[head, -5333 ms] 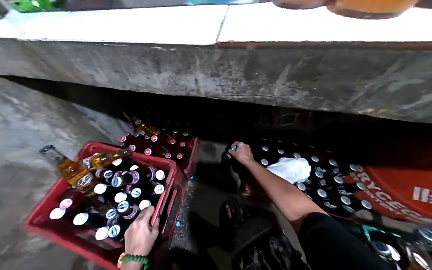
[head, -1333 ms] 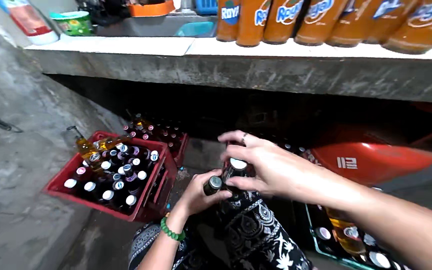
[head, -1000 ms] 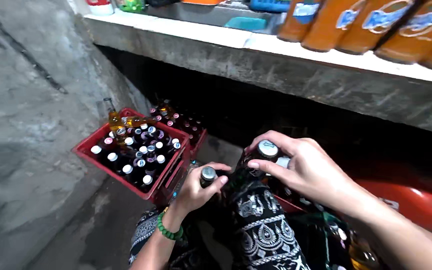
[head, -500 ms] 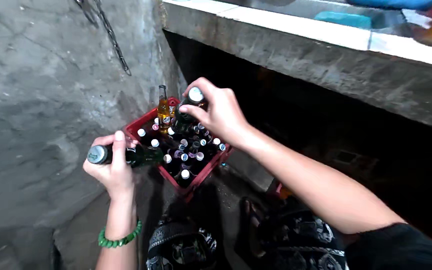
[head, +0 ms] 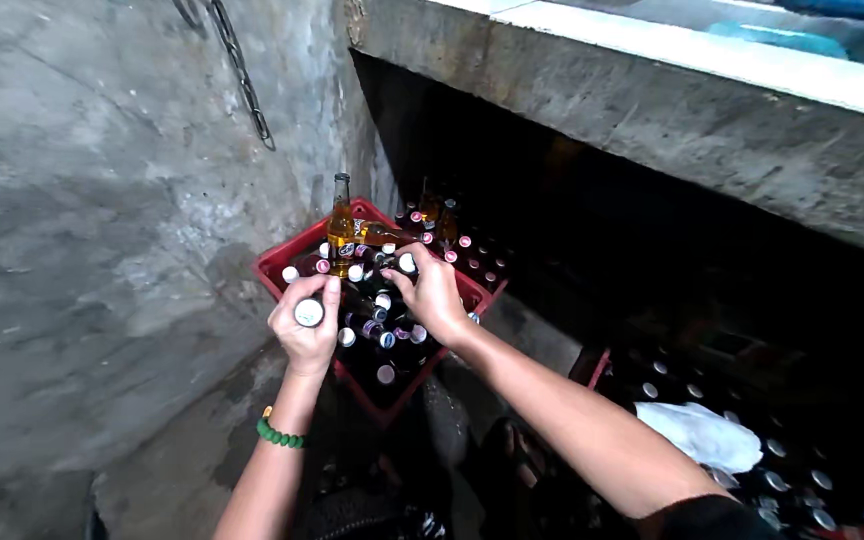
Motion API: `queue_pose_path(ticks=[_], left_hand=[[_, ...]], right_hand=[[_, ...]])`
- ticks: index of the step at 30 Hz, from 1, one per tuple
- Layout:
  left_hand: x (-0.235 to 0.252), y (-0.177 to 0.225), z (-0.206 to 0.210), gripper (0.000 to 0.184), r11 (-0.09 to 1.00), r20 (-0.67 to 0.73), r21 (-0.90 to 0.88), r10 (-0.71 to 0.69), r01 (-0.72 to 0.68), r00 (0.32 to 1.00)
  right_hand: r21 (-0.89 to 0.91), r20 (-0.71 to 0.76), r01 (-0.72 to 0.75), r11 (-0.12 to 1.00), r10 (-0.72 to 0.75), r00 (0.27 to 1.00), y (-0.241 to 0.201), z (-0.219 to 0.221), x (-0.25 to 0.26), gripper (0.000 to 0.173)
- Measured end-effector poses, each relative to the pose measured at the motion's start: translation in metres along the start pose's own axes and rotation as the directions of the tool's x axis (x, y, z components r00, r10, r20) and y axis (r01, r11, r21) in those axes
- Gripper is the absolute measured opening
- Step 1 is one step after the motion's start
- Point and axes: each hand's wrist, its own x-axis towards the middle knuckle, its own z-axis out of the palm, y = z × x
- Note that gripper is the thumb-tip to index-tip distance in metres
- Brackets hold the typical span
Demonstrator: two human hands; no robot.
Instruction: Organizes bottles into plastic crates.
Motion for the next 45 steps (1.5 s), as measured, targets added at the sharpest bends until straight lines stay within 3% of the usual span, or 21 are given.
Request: queue_pose_path(ticks=[7,13,18,25,27,30,35,38,40,43,45], left_hand=[[-0.019,-0.012,0.014,0.023,0.998,0.047,0.062,-0.034,0.032,0.998],[-0.016,-0.038,0.018,0.023,0.932,0.079,0.192,-0.327,0.308,0.942],[-0.019,-0.061,0.022,0.021,0.888,0.019,0.223,-0.417,0.403,0.909],[-0.012,-0.065,0.031,0.028,0.805,0.174,0.471,-0.486,0.361,0.857],[-0.011,-0.066,0.034,0.032,0.769,0.177,0.51,-0.532,0.385,0.828],[-0.01,-0.072,0.034,0.034,0.748,0.159,0.517,-0.562,0.417,0.812],[-0.002,-0.078,0.03,0.037,0.728,0.256,0.509,-0.637,0.459,0.727],[0.006,-0.077,0.011,0.032,0.738,0.41,0.376,-0.674,0.56,0.614],[0.013,-0.074,-0.003,0.041,0.728,0.473,0.332,-0.679,0.6,0.561],[0.011,-0.064,-0.019,0.052,0.718,0.44,0.305,-0.689,0.625,0.576],[0.002,-0.057,-0.03,0.055,0.721,0.332,0.284,-0.692,0.632,0.641]], right_hand=[[0.024,0.031,-0.119,0.993,0.119,0.992,0.009,0.005,0.001,0.035],[-0.175,0.302,-0.133,0.976,0.182,0.936,0.003,-0.002,0.057,0.036],[-0.202,0.378,-0.21,0.957,0.274,0.884,0.011,0.004,0.106,0.043],[-0.06,0.385,-0.302,0.951,0.301,0.873,0.035,0.016,0.135,0.067],[0.053,0.36,-0.314,0.948,0.275,0.891,0.049,0.021,0.13,0.072],[0.167,0.441,-0.378,0.911,0.274,0.855,0.072,0.02,0.121,0.077],[0.286,0.537,-0.403,0.869,0.202,0.819,0.099,-0.004,0.102,0.069],[0.314,0.538,-0.403,0.86,0.189,0.821,0.115,-0.017,0.09,0.061],[0.315,0.533,-0.407,0.858,0.195,0.823,0.128,-0.031,0.083,0.056],[0.318,0.521,-0.442,0.839,0.235,0.821,0.15,-0.059,0.068,0.046],[0.312,0.502,-0.467,0.827,0.274,0.82,0.167,-0.075,0.057,0.041]])
